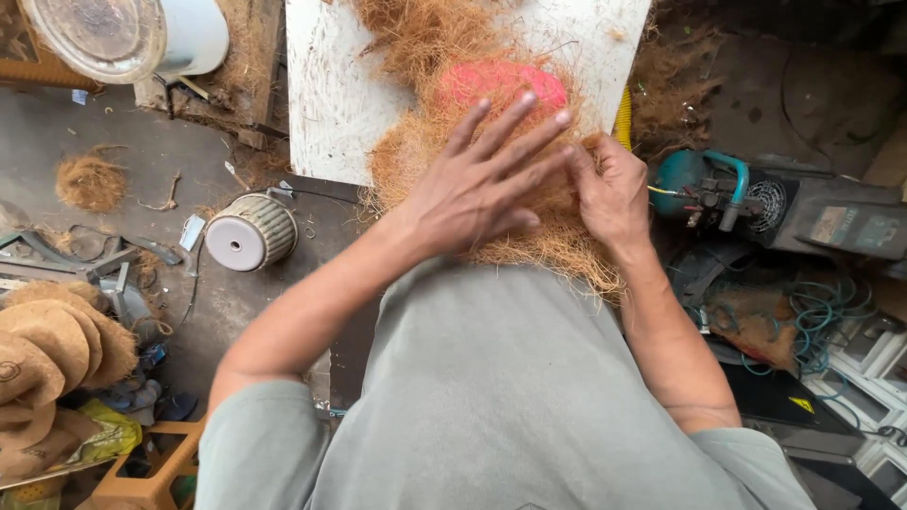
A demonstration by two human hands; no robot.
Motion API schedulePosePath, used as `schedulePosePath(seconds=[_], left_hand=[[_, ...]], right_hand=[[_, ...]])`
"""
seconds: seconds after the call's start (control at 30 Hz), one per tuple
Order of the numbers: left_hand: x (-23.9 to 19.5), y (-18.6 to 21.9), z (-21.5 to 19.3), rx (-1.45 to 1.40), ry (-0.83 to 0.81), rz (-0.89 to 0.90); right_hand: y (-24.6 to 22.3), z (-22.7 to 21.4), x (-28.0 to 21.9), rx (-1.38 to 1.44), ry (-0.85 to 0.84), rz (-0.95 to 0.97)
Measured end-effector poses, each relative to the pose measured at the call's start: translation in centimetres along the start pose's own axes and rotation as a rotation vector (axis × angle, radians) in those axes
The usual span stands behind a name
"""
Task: The person arranges and presses coconut fiber around a pink plastic mold to form a hat shape. They then use a spray gun to apply a liquid to the fiber and a hair dryer to dry it, repeating the process to build up the hat structure.
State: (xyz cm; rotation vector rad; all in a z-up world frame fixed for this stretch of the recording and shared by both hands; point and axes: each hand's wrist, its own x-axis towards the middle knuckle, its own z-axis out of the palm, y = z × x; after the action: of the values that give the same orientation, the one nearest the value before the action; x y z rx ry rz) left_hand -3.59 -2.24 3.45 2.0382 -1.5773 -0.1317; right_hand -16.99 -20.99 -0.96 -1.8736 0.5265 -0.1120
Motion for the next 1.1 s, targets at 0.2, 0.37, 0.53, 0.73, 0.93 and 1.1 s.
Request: schedulePosePath(seconds=[0.2, 0.37, 0.53, 0.73, 0.93, 1.1], left_hand=[[0.3, -3.6, 0.9, 0.130, -0.415, -0.073], [1.0, -3.9, -0.2, 0.093, -0.538, -0.008], [0.9, -3.9, 1.6, 0.235, -0.110, 0.438], [0.3, -4.6, 5.6, 0.132, -0.345, 0.277], [0.5, -5.0, 5.6, 0.152, -0.465, 0.173], [0.3, -5.2, 5.4, 0.135, -0.403, 0.131]], right_hand=[[1.0, -0.1, -0.2, 0.100, 0.095, 0.226], [1.1, -0.2, 0.3, 0.214, 0.097, 0.258], [1.3, 0.1, 0.6, 0.174, 0.078, 0.245], [2.2, -1.0, 1.3, 0.411, -0.094, 0.357], [0.4, -0.8, 1.4, 0.413, -0.112, 0.444], [2.2, -1.0, 1.9, 0.381, 0.079, 0.430]])
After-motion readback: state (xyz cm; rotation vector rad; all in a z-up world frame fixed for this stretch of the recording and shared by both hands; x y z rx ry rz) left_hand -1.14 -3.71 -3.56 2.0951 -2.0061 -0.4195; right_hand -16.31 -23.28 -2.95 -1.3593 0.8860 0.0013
